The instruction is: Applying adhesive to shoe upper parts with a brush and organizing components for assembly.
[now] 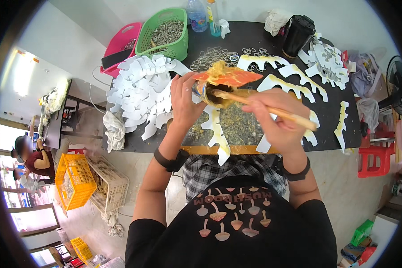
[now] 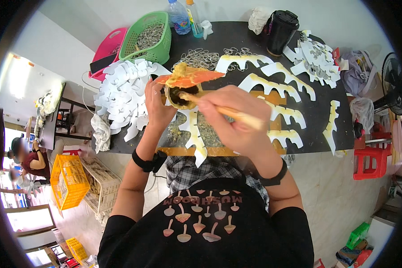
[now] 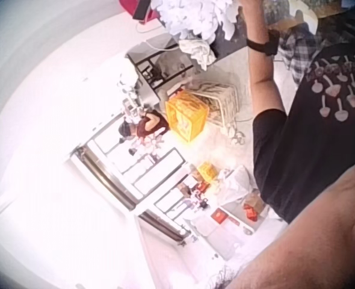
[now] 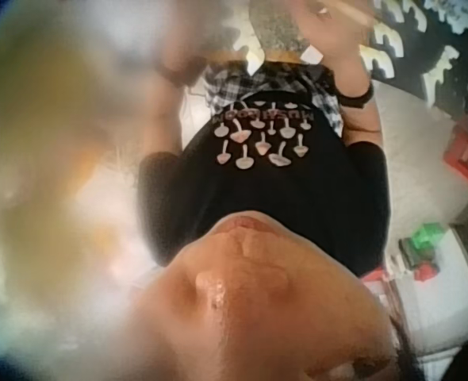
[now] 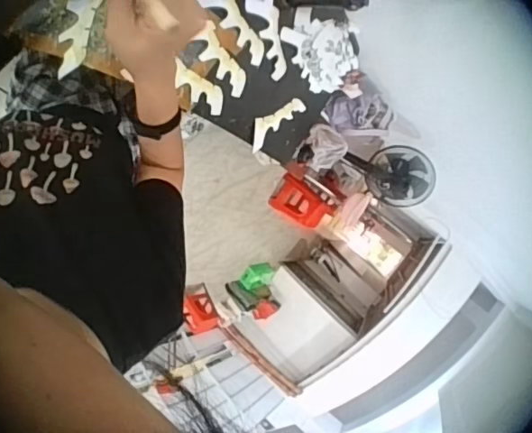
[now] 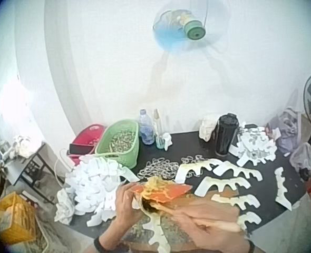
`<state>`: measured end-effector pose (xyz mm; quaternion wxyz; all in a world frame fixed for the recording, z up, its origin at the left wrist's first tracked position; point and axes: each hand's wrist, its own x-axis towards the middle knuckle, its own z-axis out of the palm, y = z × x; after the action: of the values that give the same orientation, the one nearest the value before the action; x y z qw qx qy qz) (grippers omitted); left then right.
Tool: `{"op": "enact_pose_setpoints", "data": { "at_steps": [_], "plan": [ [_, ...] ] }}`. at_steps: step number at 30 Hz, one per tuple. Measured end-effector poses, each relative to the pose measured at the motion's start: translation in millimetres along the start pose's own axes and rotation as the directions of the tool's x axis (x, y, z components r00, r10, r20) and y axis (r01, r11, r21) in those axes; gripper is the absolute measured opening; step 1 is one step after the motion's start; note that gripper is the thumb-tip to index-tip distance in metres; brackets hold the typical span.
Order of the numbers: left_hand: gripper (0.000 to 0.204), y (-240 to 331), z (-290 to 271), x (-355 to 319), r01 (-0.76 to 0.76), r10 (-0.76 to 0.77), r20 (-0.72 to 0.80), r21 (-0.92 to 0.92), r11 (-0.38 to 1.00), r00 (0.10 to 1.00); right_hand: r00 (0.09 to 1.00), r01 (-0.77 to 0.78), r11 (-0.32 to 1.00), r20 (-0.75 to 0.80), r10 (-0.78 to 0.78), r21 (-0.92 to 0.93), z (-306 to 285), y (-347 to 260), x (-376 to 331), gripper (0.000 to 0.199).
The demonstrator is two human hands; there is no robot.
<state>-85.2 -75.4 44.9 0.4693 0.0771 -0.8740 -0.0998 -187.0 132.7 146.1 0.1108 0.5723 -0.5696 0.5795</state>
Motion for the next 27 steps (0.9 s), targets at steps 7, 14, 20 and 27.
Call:
{"op": "enact_pose_setpoints", "data": {
  "at_steps": [7,14,20,27],
  "plan": [
    [0.065,-11,2,-2,0.094,-0.093,-0.043,0.029,0.995,0.995,0.904,-0.203,0.953,-0.331,0.270,0.224,-36,4,-26,0.012],
    [0.062,-16,4,-2,0.099,-0.099,-0.025,0.019,0.995,0.995,0.648,-0.361,0.788,-0.473,0.597,0.499,-67,20,-44,0.020],
    [0.066,-20,9,-4,0.338,-0.336,0.103,0.000,0.941,0.936,0.556,-0.120,0.451,-0.316,0.769,0.884,-96,32,-67,0.019],
    [0.074,-46,19,5,0.485,-0.452,0.283,-0.058,0.872,0.846,0.590,0.030,0.261,-0.228,0.774,0.965,-100,40,-79,0.019]
  ]
}}
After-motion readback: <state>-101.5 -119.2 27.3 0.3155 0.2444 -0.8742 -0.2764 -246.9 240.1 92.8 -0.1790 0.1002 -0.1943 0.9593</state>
